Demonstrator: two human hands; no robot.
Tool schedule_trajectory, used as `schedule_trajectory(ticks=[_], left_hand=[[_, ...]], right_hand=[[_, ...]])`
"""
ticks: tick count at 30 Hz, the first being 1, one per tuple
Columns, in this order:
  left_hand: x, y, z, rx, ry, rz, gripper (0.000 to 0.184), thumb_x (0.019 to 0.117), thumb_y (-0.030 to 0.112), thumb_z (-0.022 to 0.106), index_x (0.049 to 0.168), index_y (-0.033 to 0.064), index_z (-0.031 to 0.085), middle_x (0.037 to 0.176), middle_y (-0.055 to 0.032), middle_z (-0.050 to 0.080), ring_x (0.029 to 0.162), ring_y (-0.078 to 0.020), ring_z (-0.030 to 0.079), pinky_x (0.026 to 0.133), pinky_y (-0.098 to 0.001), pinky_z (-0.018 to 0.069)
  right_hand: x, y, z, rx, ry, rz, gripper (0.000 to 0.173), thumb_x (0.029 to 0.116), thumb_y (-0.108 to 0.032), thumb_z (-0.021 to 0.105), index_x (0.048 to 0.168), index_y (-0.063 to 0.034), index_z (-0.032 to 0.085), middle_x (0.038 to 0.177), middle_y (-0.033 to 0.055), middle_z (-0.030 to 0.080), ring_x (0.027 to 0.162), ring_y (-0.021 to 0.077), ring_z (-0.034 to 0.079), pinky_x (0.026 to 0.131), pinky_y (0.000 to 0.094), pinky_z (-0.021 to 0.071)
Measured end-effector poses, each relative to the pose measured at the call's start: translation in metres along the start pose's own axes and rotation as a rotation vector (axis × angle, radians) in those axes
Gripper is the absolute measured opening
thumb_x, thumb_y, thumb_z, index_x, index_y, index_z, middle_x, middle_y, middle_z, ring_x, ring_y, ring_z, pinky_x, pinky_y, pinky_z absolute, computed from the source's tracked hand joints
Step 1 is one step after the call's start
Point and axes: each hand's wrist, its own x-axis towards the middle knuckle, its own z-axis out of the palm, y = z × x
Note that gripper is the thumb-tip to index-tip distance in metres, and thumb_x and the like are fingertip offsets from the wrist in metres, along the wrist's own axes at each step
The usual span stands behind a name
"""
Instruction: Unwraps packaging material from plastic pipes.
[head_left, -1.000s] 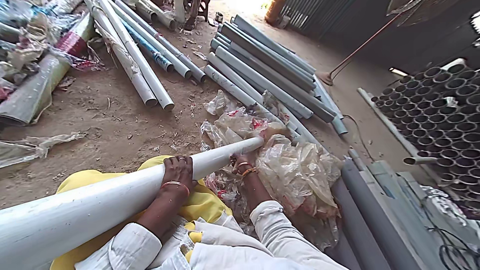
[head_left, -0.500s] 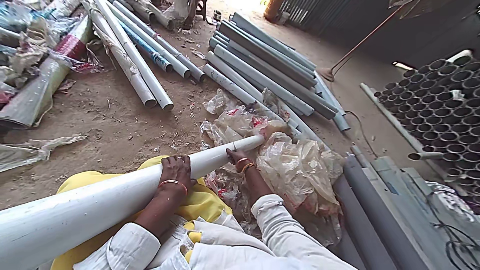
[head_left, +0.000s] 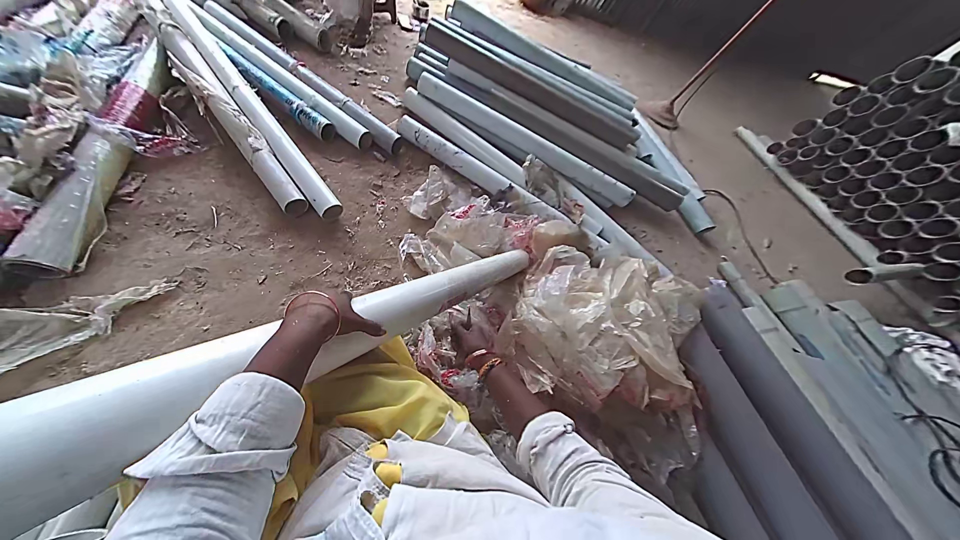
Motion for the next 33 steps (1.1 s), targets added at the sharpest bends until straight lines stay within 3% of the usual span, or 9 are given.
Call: schedule_trajectory(ticks=[4, 7, 9, 11, 12, 16, 19, 25, 33], left_hand=[[0.022, -0.011, -0.013, -0.034, -0.055, -0.031, 0.079, 0.0827, 0.070, 0.070, 0.120, 0.0012, 0.067, 0.116, -0.0227, 0.068, 0.113, -0.0370, 0.063, 0.097, -0.0614, 0.0445], [0.027, -0.012, -0.019, -0.098, -0.107, -0.053, 0.077, 0.0877, 0.066, 0.067, 0.122, -0.0030, 0.064, 0.116, -0.0229, 0.067, 0.110, -0.0348, 0.063, 0.098, -0.0567, 0.0458], [0.030, -0.014, -0.021, -0.094, -0.135, -0.057, 0.077, 0.0891, 0.066, 0.064, 0.122, -0.0026, 0.065, 0.117, -0.0225, 0.067, 0.111, -0.0342, 0.063, 0.098, -0.0561, 0.0462], [0.032, -0.015, -0.024, -0.102, -0.156, -0.056, 0.076, 0.0906, 0.067, 0.062, 0.124, -0.0021, 0.064, 0.118, -0.0231, 0.067, 0.113, -0.0345, 0.064, 0.099, -0.0569, 0.0460], [0.032, -0.016, -0.025, -0.106, -0.156, -0.055, 0.075, 0.0909, 0.067, 0.061, 0.123, -0.0007, 0.064, 0.116, -0.0218, 0.067, 0.109, -0.0323, 0.065, 0.097, -0.0552, 0.0478], [0.025, -0.011, -0.027, -0.104, -0.156, -0.086, 0.073, 0.0909, 0.068, 0.061, 0.120, 0.0005, 0.066, 0.112, -0.0208, 0.068, 0.105, -0.0314, 0.065, 0.095, -0.0553, 0.0480], [0.026, -0.013, -0.026, -0.134, -0.169, -0.077, 0.073, 0.0914, 0.067, 0.061, 0.123, 0.0011, 0.066, 0.114, -0.0207, 0.068, 0.107, -0.0318, 0.065, 0.096, -0.0550, 0.0484], [0.023, -0.012, -0.028, -0.155, -0.173, -0.088, 0.071, 0.0930, 0.064, 0.061, 0.124, 0.0005, 0.064, 0.113, -0.0202, 0.067, 0.104, -0.0299, 0.065, 0.094, -0.0528, 0.0498], [0.024, -0.013, -0.033, -0.175, -0.207, -0.080, 0.066, 0.0943, 0.063, 0.059, 0.121, 0.0031, 0.065, 0.107, -0.0177, 0.069, 0.097, -0.0268, 0.067, 0.089, -0.0501, 0.0525]], right_hand=[[-0.007, 0.089, -0.024, -0.659, -0.241, 0.123, 0.040, 0.1061, -0.027, 0.056, 0.126, 0.0070, 0.064, 0.118, 0.0258, 0.068, 0.107, 0.0354, 0.067, 0.099, 0.0512, 0.0507], [-0.007, 0.109, -0.037, -0.572, -0.210, 0.106, 0.040, 0.1060, -0.015, 0.055, 0.143, -0.0001, 0.053, 0.130, 0.0227, 0.063, 0.100, 0.0306, 0.069, 0.089, 0.0459, 0.0563], [-0.002, 0.079, -0.038, -0.550, -0.069, 0.003, 0.034, 0.1054, -0.011, 0.053, 0.138, -0.0016, 0.060, 0.126, 0.0202, 0.066, 0.098, 0.0270, 0.069, 0.088, 0.0428, 0.0551], [0.004, 0.029, -0.038, -0.520, 0.063, -0.076, 0.033, 0.1080, -0.014, 0.051, 0.135, 0.0026, 0.062, 0.132, 0.0230, 0.065, 0.124, 0.0321, 0.063, 0.110, 0.0451, 0.0450], [0.007, 0.005, -0.036, -0.500, 0.115, -0.115, 0.036, 0.1093, -0.017, 0.049, 0.134, 0.0054, 0.061, 0.132, 0.0257, 0.065, 0.127, 0.0349, 0.061, 0.113, 0.0464, 0.0424], [0.025, -0.053, -0.023, -0.616, 0.139, -0.279, 0.044, 0.1058, -0.037, 0.058, 0.126, 0.0012, 0.067, 0.111, 0.0250, 0.071, 0.106, 0.0393, 0.067, 0.098, 0.0553, 0.0495], [0.036, -0.063, -0.010, -0.796, 0.064, -0.469, 0.035, 0.1032, -0.022, 0.063, 0.136, -0.0128, 0.067, 0.132, 0.0170, 0.067, 0.117, 0.0383, 0.066, 0.101, 0.0578, 0.0502], [0.058, -0.051, -0.004, -0.812, 0.074, -0.886, 0.021, 0.1021, -0.004, 0.056, 0.109, 0.0048, 0.073, 0.126, 0.0218, 0.070, 0.107, 0.0424, 0.071, 0.090, 0.0582, 0.0558], [0.051, -0.049, -0.008, -0.942, -0.169, -0.798, 0.033, 0.0988, 0.006, 0.051, 0.126, -0.0012, 0.070, 0.135, 0.0212, 0.064, 0.117, 0.0417, 0.066, 0.098, 0.0571, 0.0524]])
